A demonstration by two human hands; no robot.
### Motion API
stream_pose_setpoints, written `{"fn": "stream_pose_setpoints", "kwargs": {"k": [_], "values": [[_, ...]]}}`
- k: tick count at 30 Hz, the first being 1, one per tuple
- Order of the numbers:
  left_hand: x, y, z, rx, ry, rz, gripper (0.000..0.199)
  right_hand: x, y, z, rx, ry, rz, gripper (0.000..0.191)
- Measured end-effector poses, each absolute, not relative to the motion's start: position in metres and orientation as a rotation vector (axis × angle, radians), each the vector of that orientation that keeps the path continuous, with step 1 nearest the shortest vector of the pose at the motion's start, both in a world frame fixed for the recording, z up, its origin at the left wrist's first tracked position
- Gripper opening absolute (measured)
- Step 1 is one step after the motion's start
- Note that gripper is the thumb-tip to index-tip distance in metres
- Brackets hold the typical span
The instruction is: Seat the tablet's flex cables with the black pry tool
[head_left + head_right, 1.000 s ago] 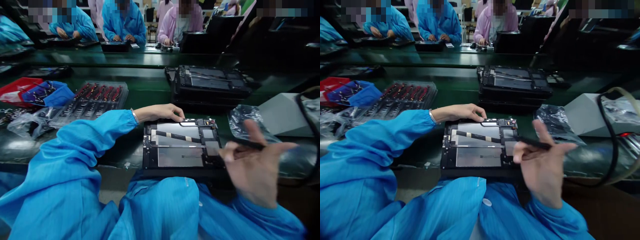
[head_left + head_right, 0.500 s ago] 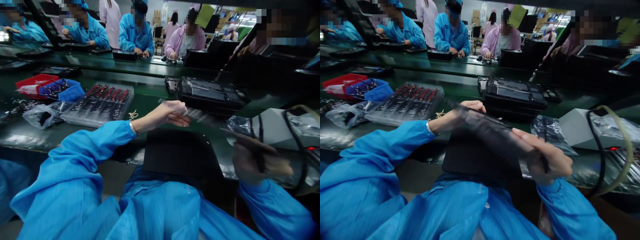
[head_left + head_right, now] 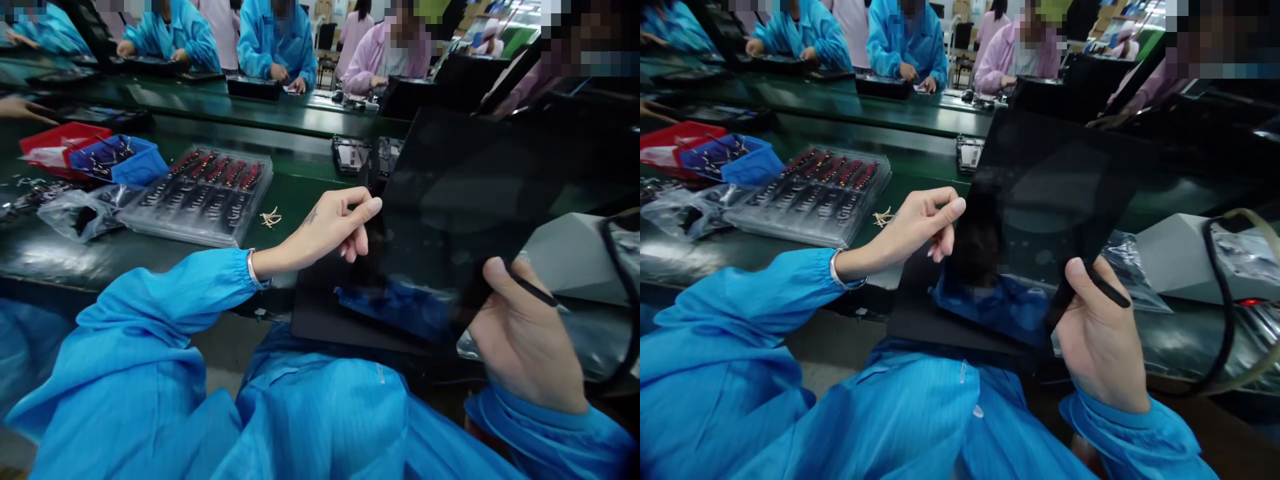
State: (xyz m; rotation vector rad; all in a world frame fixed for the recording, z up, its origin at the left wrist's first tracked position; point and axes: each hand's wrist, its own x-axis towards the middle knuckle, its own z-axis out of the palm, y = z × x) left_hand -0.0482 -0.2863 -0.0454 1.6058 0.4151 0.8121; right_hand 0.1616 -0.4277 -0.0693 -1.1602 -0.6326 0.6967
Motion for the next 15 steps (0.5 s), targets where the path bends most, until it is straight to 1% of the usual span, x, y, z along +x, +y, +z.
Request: {"fn": "stream_pose_setpoints", "kwargs": {"k": [4, 8, 15], "values": [[-0.045, -0.279, -0.054, 1.481, 0.477, 0.736, 0.05, 0.16, -0.425, -0.069, -1.197, -0.66, 0.832, 0.019], [-0.044, -0.275, -0.058, 1.427, 0.539, 0.694, 0.047, 0.166, -0.421, -0.077, -1.195, -0.755, 0.885, 0.012], [-0.041, -0.274, -0.059, 1.408, 0.604, 0.661, 0.044, 0.173, -0.419, -0.087, -1.191, -0.719, 0.932, 0.012]]}}
